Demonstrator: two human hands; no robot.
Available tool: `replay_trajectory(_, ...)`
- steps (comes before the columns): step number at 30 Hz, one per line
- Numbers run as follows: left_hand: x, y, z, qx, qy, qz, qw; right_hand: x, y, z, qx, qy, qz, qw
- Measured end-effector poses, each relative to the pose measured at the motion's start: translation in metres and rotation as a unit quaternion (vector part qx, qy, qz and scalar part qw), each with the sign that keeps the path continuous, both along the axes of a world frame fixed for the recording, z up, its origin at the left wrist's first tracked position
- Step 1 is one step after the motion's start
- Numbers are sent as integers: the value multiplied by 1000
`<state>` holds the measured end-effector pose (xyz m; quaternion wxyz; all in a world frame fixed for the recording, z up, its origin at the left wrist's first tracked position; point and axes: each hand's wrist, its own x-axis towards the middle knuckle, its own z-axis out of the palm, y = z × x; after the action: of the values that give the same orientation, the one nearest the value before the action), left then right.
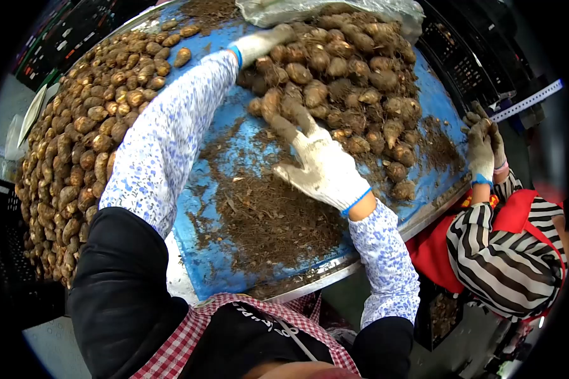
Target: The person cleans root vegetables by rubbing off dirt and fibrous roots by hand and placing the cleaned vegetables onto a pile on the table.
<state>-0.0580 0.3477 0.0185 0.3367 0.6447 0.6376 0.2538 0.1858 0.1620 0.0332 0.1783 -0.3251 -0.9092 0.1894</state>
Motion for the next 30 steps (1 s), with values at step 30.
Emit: replay_trajectory(30, -43, -137, -18, 129, -82, -62, 986, 12, -40, -3, 76, -58, -183, 978)
